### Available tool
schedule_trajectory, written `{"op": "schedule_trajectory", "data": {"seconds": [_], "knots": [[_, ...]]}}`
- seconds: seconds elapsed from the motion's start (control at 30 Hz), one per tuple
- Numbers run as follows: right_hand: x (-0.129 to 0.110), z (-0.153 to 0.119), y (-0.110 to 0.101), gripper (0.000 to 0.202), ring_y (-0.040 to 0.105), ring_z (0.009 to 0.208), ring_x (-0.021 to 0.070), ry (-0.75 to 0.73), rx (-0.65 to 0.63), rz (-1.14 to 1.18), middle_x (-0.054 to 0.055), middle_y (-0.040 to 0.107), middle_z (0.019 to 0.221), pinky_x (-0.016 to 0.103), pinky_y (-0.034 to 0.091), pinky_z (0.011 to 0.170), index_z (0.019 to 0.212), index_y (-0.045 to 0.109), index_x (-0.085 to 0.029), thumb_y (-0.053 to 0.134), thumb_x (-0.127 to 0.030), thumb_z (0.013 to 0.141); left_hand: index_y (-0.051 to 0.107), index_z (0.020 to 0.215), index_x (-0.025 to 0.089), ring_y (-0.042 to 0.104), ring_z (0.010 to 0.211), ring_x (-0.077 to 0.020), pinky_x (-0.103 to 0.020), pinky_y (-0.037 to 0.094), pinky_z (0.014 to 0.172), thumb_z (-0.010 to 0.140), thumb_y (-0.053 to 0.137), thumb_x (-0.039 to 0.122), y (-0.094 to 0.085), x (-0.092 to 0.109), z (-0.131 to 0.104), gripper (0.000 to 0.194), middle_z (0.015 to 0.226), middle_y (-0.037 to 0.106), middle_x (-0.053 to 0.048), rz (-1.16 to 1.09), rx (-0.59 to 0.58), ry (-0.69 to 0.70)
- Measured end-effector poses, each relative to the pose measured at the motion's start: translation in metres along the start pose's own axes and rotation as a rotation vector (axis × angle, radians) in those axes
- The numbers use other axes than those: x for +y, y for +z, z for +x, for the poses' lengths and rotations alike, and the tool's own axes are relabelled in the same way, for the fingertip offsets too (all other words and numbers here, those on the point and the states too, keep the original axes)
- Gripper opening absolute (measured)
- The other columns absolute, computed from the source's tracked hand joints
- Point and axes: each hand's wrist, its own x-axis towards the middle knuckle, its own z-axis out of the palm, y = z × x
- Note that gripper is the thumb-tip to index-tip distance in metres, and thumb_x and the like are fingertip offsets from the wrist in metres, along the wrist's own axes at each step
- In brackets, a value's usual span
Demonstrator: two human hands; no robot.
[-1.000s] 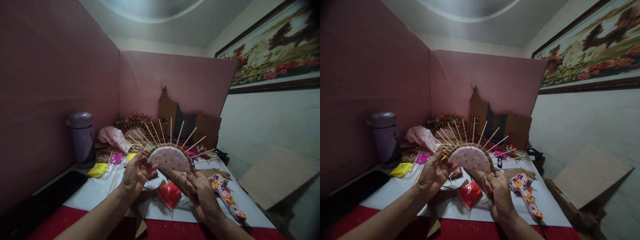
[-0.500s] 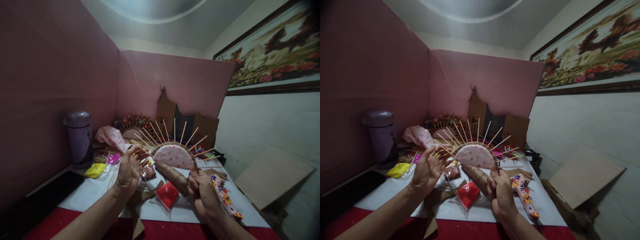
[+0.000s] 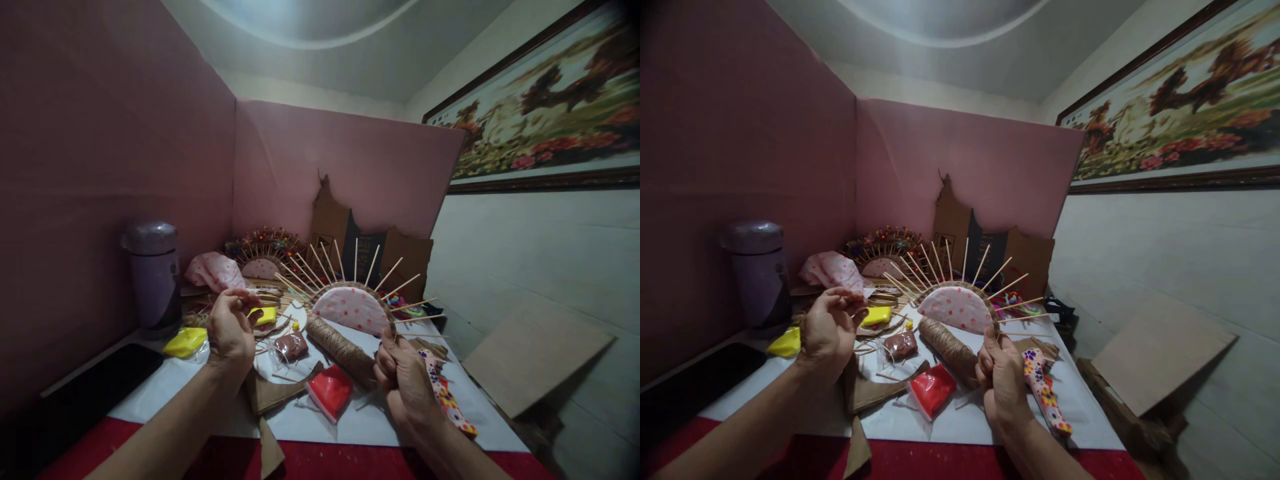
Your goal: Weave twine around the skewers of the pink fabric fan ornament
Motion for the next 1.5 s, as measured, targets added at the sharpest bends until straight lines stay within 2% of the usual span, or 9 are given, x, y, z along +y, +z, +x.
{"op": "schedule_trajectory", "data": {"seconds": [0.3, 0.53, 0.63, 0.77, 0.9, 1.03, 1.23, 1.37, 1.5], "knots": [[0.002, 0.004, -0.002, 0.036, 0.015, 0.036, 0.0023, -0.040, 0.005, -0.033, -0.013, 0.029, 0.043, 0.014, 0.012, 0.033, 0.068, 0.041, -0.020, 0.073, -0.034, 0.065, 0.051, 0.059, 0.019, 0.051, 0.043, -0.0097, -0.022, 0.042, 0.045, 0.064, 0.043, 0.013, 0.003, 0.041, 0.029, 0.011, 0.047, 0.054, 0.002, -0.145, 0.123, 0.131], [0.000, 0.006, -0.003, 0.035, 0.015, 0.036, 0.0028, -0.045, 0.009, -0.034, -0.013, 0.028, 0.044, 0.014, 0.014, 0.033, 0.071, 0.042, -0.021, 0.071, -0.040, 0.068, 0.058, 0.068, 0.020, 0.053, 0.049, -0.0091, -0.025, 0.041, 0.046, 0.070, 0.052, 0.013, 0.011, 0.082, 0.022, 0.010, 0.051, 0.054, 0.004, -0.088, -0.019, 0.469], [-0.001, 0.006, -0.001, 0.034, 0.015, 0.036, 0.0029, -0.054, -0.005, -0.036, -0.013, 0.028, 0.043, 0.014, 0.013, 0.033, 0.072, 0.043, -0.021, 0.072, -0.037, 0.066, 0.066, 0.073, 0.020, 0.050, 0.048, -0.0087, -0.023, 0.038, 0.043, 0.072, 0.061, 0.020, 0.018, 0.067, 0.003, 0.006, 0.056, 0.056, 0.003, 0.185, -0.167, 0.608], [-0.003, 0.003, 0.001, 0.033, 0.014, 0.036, 0.0030, -0.049, -0.010, -0.023, -0.014, 0.028, 0.043, 0.013, 0.014, 0.033, 0.073, 0.043, -0.021, 0.073, -0.033, 0.065, 0.072, 0.068, 0.018, 0.058, 0.055, -0.0145, -0.026, 0.045, 0.052, 0.064, 0.071, 0.022, 0.018, 0.023, -0.020, 0.006, 0.060, 0.065, -0.003, 0.557, -0.482, 0.517], [-0.003, 0.000, 0.001, 0.033, 0.015, 0.036, 0.0030, -0.027, -0.031, 0.020, -0.014, 0.027, 0.043, 0.013, 0.014, 0.033, 0.073, 0.043, -0.022, 0.073, -0.032, 0.065, 0.073, 0.085, 0.023, 0.054, 0.051, -0.0136, -0.024, 0.040, 0.051, 0.067, 0.070, 0.024, 0.009, -0.010, -0.028, 0.018, 0.057, 0.064, -0.001, 0.764, -0.604, 0.617], [-0.003, -0.004, 0.002, 0.033, 0.018, 0.035, 0.0027, 0.002, -0.037, 0.061, -0.014, 0.027, 0.044, 0.013, 0.016, 0.034, 0.077, 0.046, -0.023, 0.075, -0.031, 0.063, 0.069, 0.104, 0.027, 0.051, 0.047, -0.0131, -0.024, 0.038, 0.053, 0.067, 0.070, 0.023, 0.004, -0.021, -0.028, 0.036, 0.054, 0.062, 0.002, 0.907, -0.631, 0.698], [-0.005, -0.007, 0.005, 0.035, 0.021, 0.036, 0.0021, 0.027, -0.061, 0.124, -0.014, 0.028, 0.044, 0.013, 0.018, 0.035, 0.074, 0.045, -0.022, 0.077, -0.023, 0.059, 0.068, 0.103, 0.024, 0.058, 0.056, -0.0158, -0.027, 0.039, 0.060, 0.076, 0.062, 0.027, 0.005, -0.023, -0.030, 0.028, 0.062, 0.067, -0.002, 1.091, -0.643, 0.926], [-0.005, -0.007, 0.005, 0.036, 0.018, 0.035, 0.0024, 0.046, -0.042, 0.117, -0.014, 0.028, 0.043, 0.013, 0.015, 0.035, 0.073, 0.045, -0.022, 0.077, -0.025, 0.058, 0.067, 0.098, 0.023, 0.055, 0.049, -0.0145, -0.026, 0.038, 0.052, 0.077, 0.061, 0.026, 0.004, -0.024, -0.032, 0.022, 0.056, 0.063, 0.000, 1.044, -0.654, 0.785], [-0.005, -0.007, 0.004, 0.037, 0.017, 0.036, 0.0029, 0.062, -0.042, 0.093, -0.014, 0.027, 0.043, 0.014, 0.016, 0.035, 0.074, 0.044, -0.022, 0.077, -0.029, 0.060, 0.066, 0.092, 0.023, 0.052, 0.043, -0.0132, -0.025, 0.039, 0.046, 0.076, 0.061, 0.024, 0.005, -0.022, -0.041, 0.017, 0.054, 0.061, 0.001, 0.821, -0.624, 0.573]]}}
